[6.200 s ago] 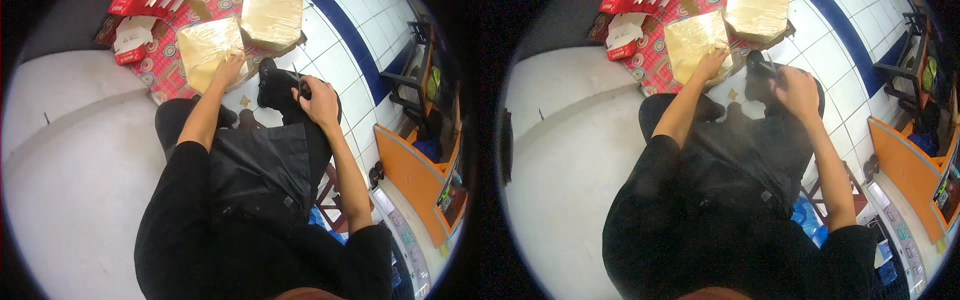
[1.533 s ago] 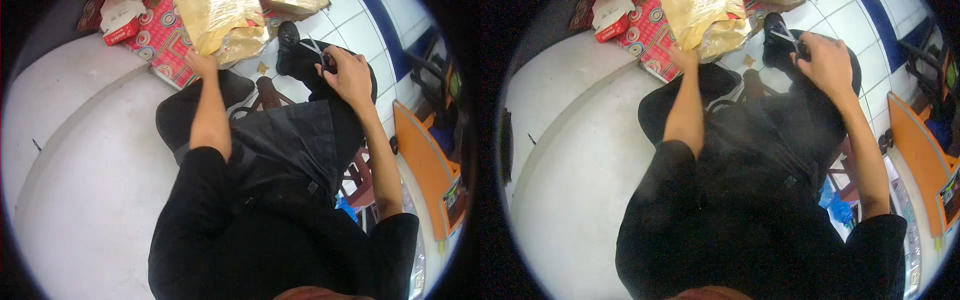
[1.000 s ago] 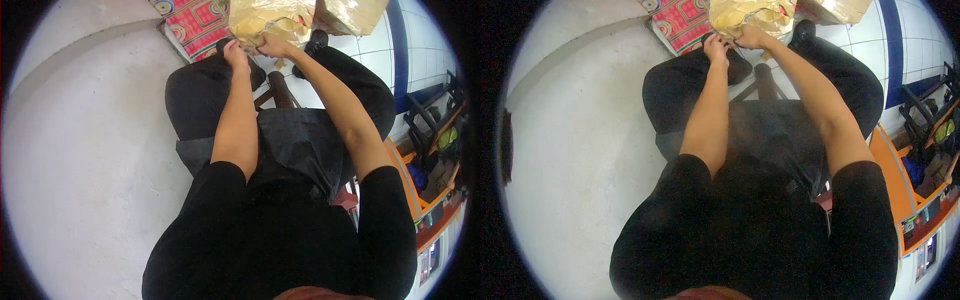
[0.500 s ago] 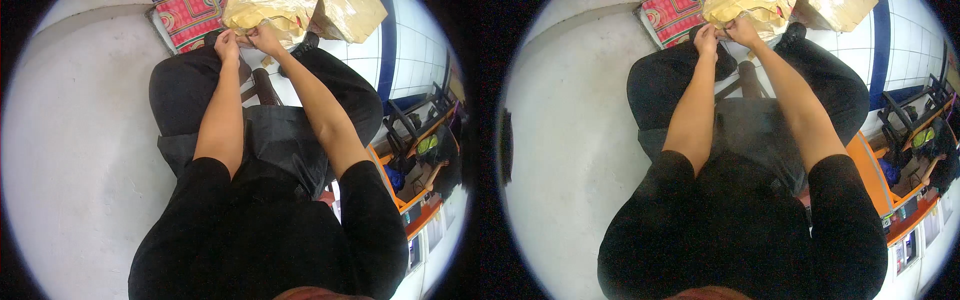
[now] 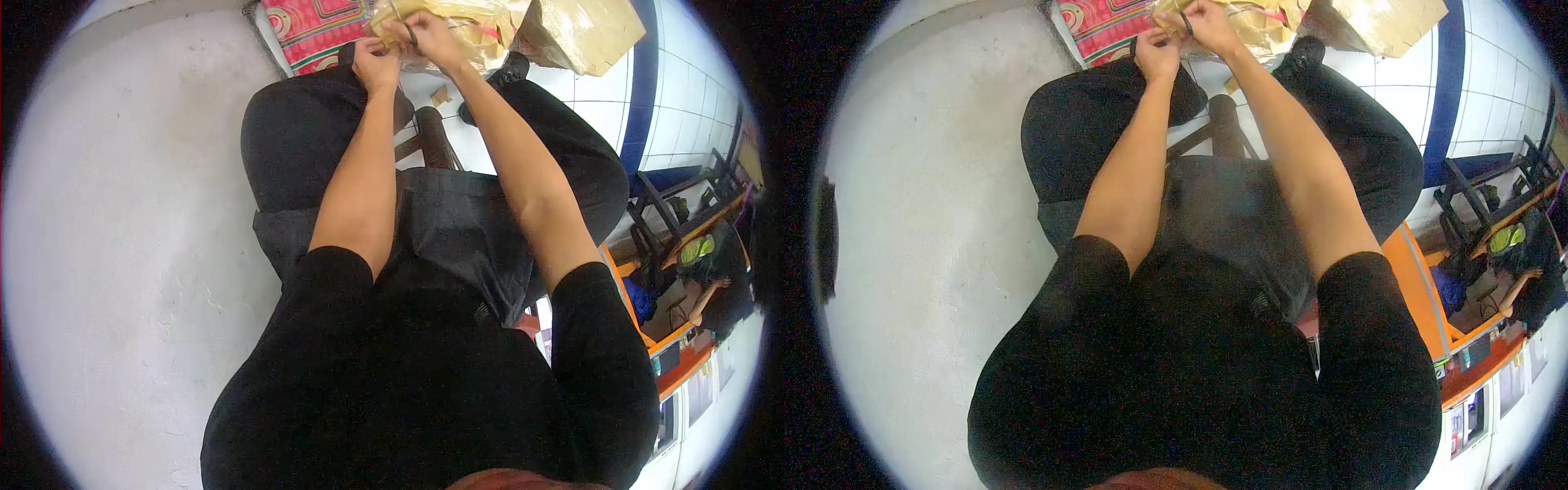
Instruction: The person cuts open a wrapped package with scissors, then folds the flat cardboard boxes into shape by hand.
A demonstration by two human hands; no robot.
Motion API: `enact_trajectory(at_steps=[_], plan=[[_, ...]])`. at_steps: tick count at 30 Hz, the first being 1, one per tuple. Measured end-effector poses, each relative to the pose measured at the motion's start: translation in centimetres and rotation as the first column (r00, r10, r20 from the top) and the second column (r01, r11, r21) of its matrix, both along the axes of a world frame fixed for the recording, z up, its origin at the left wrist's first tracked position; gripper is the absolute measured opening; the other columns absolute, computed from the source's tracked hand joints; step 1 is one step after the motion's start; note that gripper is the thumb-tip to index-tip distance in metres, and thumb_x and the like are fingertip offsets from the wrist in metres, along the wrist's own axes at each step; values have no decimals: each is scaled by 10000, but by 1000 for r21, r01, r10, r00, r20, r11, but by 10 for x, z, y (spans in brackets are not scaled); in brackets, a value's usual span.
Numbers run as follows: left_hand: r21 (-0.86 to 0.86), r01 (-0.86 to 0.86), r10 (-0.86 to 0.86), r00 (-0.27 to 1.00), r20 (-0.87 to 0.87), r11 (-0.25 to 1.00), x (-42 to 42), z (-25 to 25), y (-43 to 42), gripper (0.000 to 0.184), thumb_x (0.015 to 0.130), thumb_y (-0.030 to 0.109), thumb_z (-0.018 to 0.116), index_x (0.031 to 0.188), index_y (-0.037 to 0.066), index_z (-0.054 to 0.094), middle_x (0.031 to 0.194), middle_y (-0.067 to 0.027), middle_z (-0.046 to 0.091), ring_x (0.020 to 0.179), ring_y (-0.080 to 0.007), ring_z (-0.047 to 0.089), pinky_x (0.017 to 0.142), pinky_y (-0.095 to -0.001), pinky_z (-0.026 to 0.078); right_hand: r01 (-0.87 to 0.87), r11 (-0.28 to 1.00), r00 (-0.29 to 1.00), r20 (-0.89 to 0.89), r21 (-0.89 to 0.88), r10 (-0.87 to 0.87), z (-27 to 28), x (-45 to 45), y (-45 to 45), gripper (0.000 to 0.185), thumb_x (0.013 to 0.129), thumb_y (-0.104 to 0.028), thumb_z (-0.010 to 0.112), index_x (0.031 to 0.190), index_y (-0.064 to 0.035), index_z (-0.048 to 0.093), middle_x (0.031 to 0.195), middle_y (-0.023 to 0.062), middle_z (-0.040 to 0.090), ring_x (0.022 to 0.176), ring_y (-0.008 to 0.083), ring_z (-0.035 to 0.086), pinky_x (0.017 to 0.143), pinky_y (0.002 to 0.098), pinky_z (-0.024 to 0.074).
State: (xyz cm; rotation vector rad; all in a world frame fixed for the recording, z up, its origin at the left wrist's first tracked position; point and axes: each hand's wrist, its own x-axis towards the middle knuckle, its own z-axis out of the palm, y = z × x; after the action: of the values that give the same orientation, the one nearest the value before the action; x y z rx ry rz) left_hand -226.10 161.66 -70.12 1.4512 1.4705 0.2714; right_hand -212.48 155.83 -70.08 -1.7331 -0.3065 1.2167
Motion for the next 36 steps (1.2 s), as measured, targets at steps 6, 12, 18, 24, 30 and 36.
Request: enact_trajectory(at_steps=[6, 12, 18, 24, 30, 36], plan=[[216, 100, -62, 983, -176, 971, 21, 13, 17, 478, 816, 353, 913, 1125, 66, 689, 1030, -127, 803, 1008, -365, 750, 900, -468, 565, 47, 997, 974, 218, 69, -61, 10, 24, 17, 444, 924, -382, 893, 1000, -27, 637, 788, 62, 667, 704, 152, 634, 636, 334, 530], [278, 145, -87, 974, -210, 949, 13, 2, 25, 232, 913, 237, 781, 1056, 57, 750, 963, -160, 814, 926, -365, 779, 845, -489, 580, -74, 993, 880, 462, -97, 111, 36, 34, -13, 541, 856, -466, 919, 991, -29, 631, 761, 115, 655, 686, 206, 622, 647, 397, 511], [212, -165, 208, 957, -203, 963, -18, -74, 33, 195, 947, 81, 680, 888, -61, 799, 780, -238, 779, 631, -314, 782, 598, -388, 646, -250, 957, 656, 702, -144, 277, 45, 19, -40, 440, 850, -379, 896, 1054, -49, 689, 846, 153, 745, 767, 333, 729, 712, 442, 576], [294, -50, 145, 939, -312, 955, -10, -37, 33, 166, 922, 135, 740, 949, -20, 794, 883, -208, 788, 862, -365, 787, 815, -481, 625, -253, 910, 541, 733, -327, 413, 64, -23, -89, 534, 825, -222, 834, 1325, -158, 657, 1149, 120, 772, 1148, 364, 696, 895, 517, 590], [251, 292, -280, 957, -82, 923, 9, 25, 34, 462, 821, 133, 811, 1268, 110, 696, 1139, -150, 692, 1045, -373, 707, 957, -458, 556, -245, 873, 511, 709, -421, 486, 69, -38, -101, 654, 789, -230, 879, 1388, -183, 619, 1073, 124, 784, 1047, 372, 733, 886, 511, 586], [484, 556, -530, 823, -205, 676, 19, 2, 47, 568, 749, 199, 860, 1290, 135, 700, 1395, -144, 572, 1338, -389, 533, 1121, -506, 474, -105, 888, 733, 569, -448, 374, 86, -49, -115, 759, 786, -216, 890, 1472, -174, 566, 991, 122, 774, 948, 395, 748, 854, 487, 592]])
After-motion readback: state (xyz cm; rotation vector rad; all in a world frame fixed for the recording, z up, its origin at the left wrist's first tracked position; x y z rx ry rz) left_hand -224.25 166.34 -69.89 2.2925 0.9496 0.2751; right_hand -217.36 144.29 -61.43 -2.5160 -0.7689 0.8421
